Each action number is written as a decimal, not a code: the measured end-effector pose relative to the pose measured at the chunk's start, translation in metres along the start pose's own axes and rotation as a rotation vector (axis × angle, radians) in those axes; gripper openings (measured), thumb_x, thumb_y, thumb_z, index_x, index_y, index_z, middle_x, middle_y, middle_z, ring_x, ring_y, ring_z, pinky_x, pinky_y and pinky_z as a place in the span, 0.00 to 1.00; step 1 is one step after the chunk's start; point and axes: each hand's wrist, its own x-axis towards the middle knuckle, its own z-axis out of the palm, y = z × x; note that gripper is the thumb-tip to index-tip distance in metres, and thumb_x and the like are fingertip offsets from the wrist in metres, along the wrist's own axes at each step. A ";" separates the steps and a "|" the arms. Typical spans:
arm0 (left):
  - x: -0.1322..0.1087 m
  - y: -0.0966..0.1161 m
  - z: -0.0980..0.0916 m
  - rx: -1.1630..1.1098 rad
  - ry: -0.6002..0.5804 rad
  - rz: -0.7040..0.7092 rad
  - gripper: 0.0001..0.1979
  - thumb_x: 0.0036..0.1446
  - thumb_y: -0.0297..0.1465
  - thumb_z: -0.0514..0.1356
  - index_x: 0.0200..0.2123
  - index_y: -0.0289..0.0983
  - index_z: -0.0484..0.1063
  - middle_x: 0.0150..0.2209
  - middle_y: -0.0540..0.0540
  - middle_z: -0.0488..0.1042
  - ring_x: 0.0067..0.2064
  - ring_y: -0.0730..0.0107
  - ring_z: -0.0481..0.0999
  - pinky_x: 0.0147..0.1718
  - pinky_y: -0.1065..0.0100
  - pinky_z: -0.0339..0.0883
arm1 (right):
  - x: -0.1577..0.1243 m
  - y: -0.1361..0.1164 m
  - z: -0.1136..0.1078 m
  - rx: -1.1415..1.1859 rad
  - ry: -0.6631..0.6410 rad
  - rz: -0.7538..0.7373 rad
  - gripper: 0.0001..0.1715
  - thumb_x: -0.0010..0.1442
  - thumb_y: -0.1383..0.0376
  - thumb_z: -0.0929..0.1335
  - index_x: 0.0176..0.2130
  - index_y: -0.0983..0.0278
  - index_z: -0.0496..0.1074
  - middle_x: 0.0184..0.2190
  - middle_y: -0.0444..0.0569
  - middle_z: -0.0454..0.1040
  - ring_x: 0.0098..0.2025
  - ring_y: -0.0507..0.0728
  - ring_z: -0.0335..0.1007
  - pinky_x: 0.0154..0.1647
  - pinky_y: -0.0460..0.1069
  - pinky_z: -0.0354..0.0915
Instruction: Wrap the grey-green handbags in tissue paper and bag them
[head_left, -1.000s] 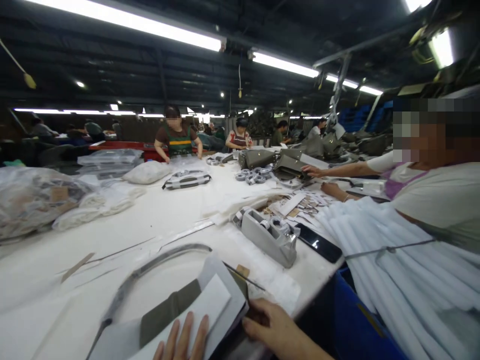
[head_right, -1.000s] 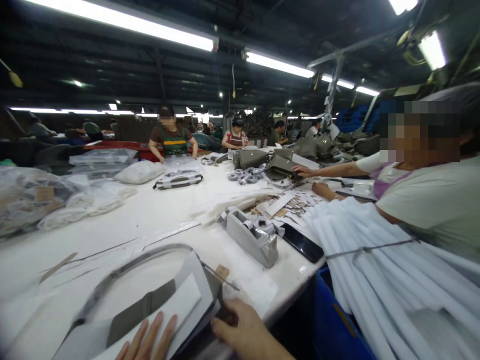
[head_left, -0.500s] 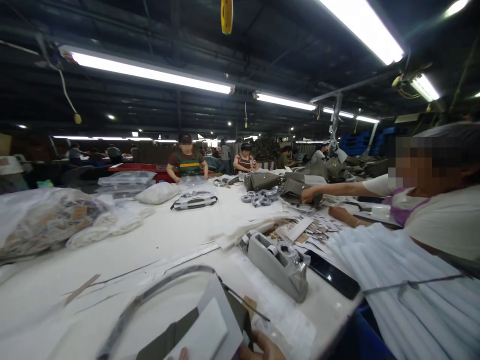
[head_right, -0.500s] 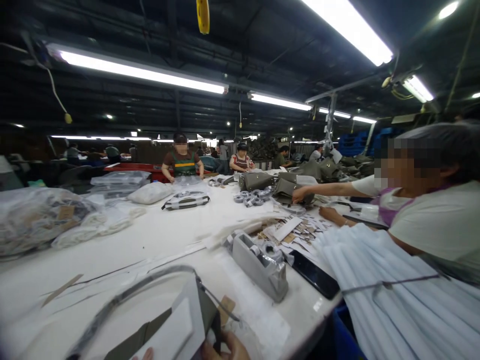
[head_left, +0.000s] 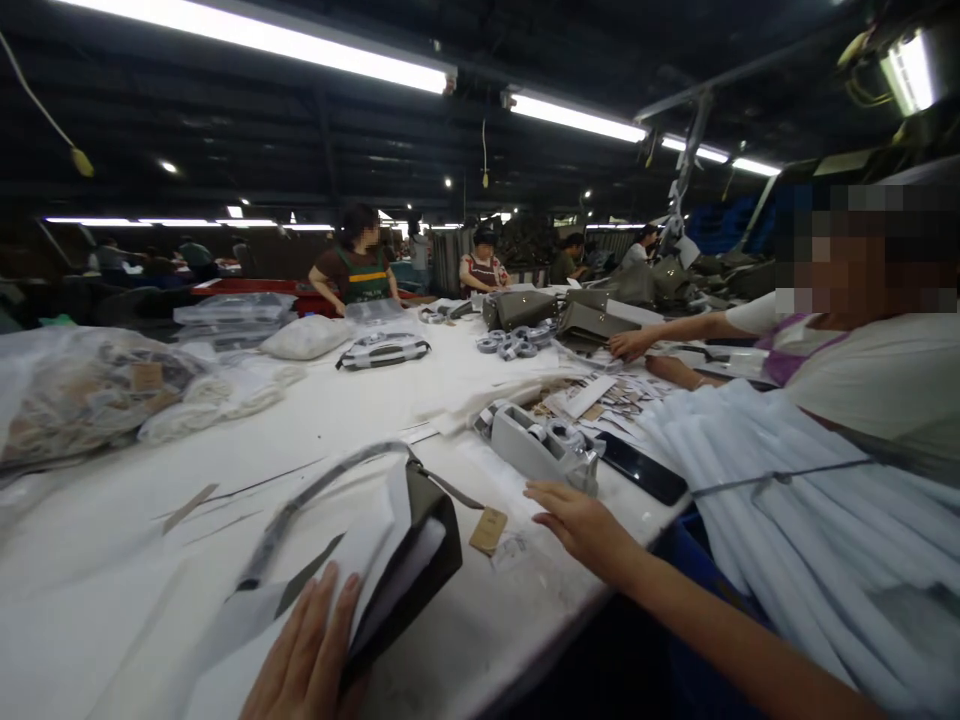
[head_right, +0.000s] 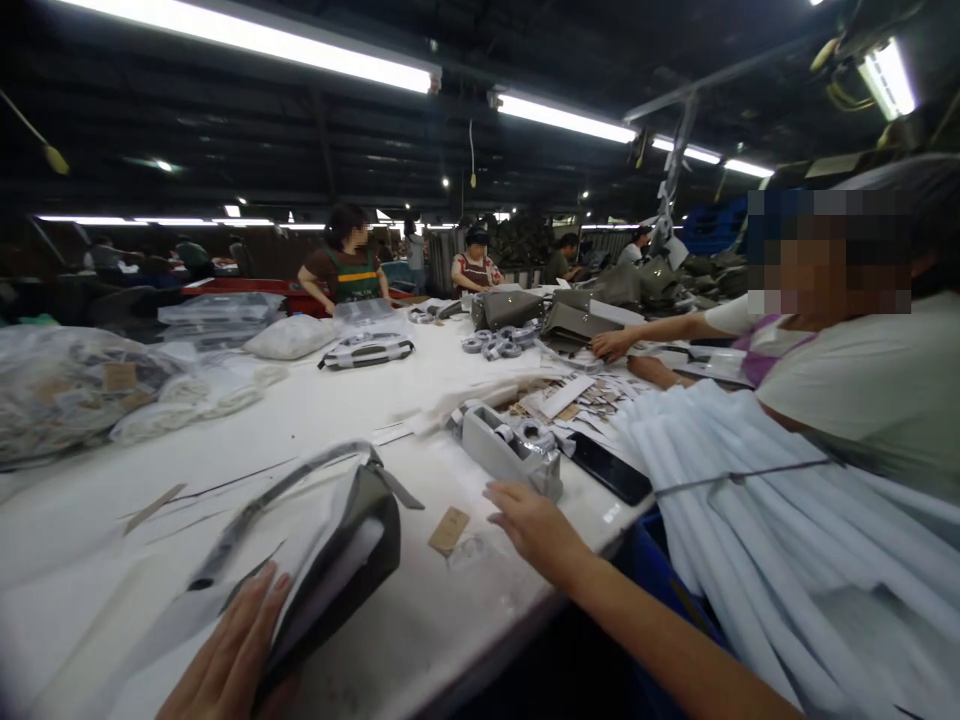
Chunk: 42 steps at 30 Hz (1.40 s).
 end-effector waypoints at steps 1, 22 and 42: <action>0.002 0.000 -0.002 -0.002 0.004 -0.027 0.35 0.64 0.29 0.54 0.71 0.35 0.44 0.70 0.40 0.51 0.69 0.56 0.54 0.67 0.60 0.51 | 0.003 0.011 0.001 -0.071 -0.044 -0.014 0.23 0.63 0.70 0.66 0.57 0.66 0.72 0.59 0.60 0.71 0.62 0.64 0.66 0.64 0.59 0.62; 0.015 0.018 -0.017 -0.068 -0.016 -0.340 0.33 0.67 0.33 0.51 0.71 0.43 0.43 0.70 0.44 0.54 0.66 0.54 0.62 0.64 0.55 0.57 | 0.038 0.001 0.008 -0.171 0.034 0.084 0.12 0.67 0.68 0.61 0.44 0.63 0.73 0.46 0.54 0.77 0.48 0.60 0.73 0.52 0.54 0.66; 0.019 0.022 -0.019 0.008 -0.018 -0.316 0.33 0.66 0.31 0.52 0.71 0.42 0.44 0.69 0.43 0.56 0.64 0.54 0.66 0.59 0.57 0.65 | 0.034 -0.086 0.115 -0.020 -0.288 -0.159 0.47 0.54 0.52 0.74 0.65 0.69 0.61 0.67 0.68 0.57 0.69 0.74 0.48 0.68 0.69 0.47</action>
